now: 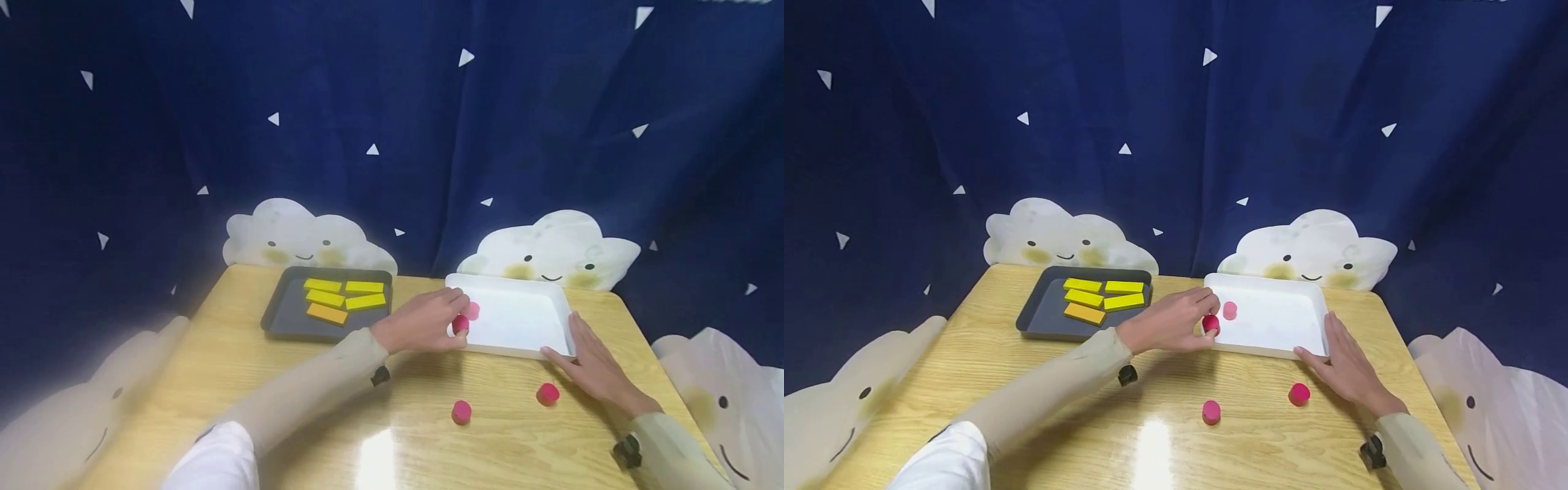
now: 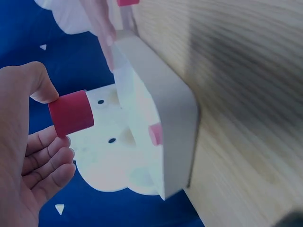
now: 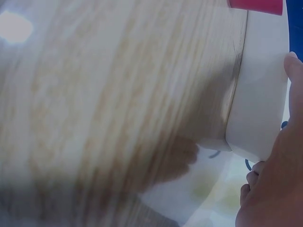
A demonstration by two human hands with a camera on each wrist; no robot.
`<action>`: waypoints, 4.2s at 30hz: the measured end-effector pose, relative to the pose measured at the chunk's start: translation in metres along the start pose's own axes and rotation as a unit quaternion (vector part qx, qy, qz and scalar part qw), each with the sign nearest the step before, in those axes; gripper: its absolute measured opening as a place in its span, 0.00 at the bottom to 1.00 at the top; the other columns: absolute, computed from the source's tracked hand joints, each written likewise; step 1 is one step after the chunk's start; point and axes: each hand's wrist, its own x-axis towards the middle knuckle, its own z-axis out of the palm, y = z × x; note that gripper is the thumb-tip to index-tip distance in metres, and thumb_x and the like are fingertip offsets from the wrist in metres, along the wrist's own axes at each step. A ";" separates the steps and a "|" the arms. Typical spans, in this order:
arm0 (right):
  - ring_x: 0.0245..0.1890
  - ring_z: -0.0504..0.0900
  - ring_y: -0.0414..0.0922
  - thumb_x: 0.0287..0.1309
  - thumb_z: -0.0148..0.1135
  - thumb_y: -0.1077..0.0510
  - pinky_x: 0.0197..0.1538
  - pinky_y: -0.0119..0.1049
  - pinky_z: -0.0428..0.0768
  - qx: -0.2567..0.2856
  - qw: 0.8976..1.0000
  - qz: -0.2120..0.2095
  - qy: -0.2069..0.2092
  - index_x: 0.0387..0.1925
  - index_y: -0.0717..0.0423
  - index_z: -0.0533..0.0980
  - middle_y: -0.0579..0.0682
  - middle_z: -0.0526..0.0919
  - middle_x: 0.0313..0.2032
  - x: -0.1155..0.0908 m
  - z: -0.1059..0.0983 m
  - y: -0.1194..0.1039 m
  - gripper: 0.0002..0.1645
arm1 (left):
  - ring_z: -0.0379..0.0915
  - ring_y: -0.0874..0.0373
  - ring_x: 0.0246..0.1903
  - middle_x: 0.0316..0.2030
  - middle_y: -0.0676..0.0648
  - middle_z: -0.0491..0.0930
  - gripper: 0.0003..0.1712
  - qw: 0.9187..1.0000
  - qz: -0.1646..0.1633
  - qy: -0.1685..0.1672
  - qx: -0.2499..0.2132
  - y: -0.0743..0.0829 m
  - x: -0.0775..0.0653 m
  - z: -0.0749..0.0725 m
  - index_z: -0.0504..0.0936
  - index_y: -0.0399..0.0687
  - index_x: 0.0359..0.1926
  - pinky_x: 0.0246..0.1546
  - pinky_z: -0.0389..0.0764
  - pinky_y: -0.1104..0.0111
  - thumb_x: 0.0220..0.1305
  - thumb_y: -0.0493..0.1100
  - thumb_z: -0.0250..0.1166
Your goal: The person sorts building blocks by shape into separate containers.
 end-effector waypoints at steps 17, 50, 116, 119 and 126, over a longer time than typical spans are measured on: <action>0.83 0.35 0.72 0.76 0.55 0.29 0.77 0.79 0.42 0.001 1.000 0.003 0.000 0.84 0.65 0.29 0.69 0.29 0.84 -0.002 -0.001 0.003 0.67 | 0.71 0.63 0.39 0.37 0.56 0.73 0.13 1.000 0.010 0.001 0.008 0.016 0.068 0.010 0.75 0.53 0.42 0.34 0.72 0.78 0.66 0.54 0.64; 0.83 0.37 0.72 0.75 0.56 0.29 0.78 0.77 0.44 -0.004 1.000 0.006 -0.004 0.84 0.65 0.29 0.70 0.31 0.84 0.000 0.001 0.001 0.67 | 0.70 0.62 0.37 0.37 0.55 0.72 0.12 0.995 -0.062 -0.080 -0.008 -0.018 0.119 0.085 0.74 0.53 0.39 0.34 0.75 0.74 0.66 0.53 0.65; 0.83 0.36 0.72 0.75 0.56 0.29 0.78 0.77 0.43 -0.002 1.000 -0.002 0.003 0.84 0.65 0.30 0.69 0.30 0.84 0.002 0.001 0.004 0.67 | 0.74 0.62 0.45 0.48 0.53 0.79 0.18 0.999 0.030 -0.009 -0.019 0.017 0.033 0.034 0.79 0.48 0.56 0.47 0.78 0.80 0.77 0.55 0.62; 0.83 0.36 0.72 0.75 0.56 0.29 0.78 0.78 0.43 -0.003 1.000 -0.001 0.001 0.84 0.65 0.30 0.70 0.30 0.84 0.002 0.000 0.004 0.67 | 0.74 0.62 0.47 0.50 0.53 0.79 0.18 0.999 0.037 -0.003 -0.028 0.020 0.022 0.031 0.79 0.49 0.56 0.45 0.78 0.81 0.77 0.55 0.63; 0.83 0.36 0.72 0.75 0.56 0.29 0.77 0.79 0.42 0.006 1.000 0.003 0.001 0.85 0.64 0.29 0.70 0.31 0.84 0.000 0.001 0.004 0.67 | 0.73 0.63 0.43 0.46 0.53 0.78 0.17 0.997 0.043 -0.006 -0.058 0.033 -0.002 0.025 0.81 0.49 0.54 0.39 0.75 0.85 0.74 0.53 0.66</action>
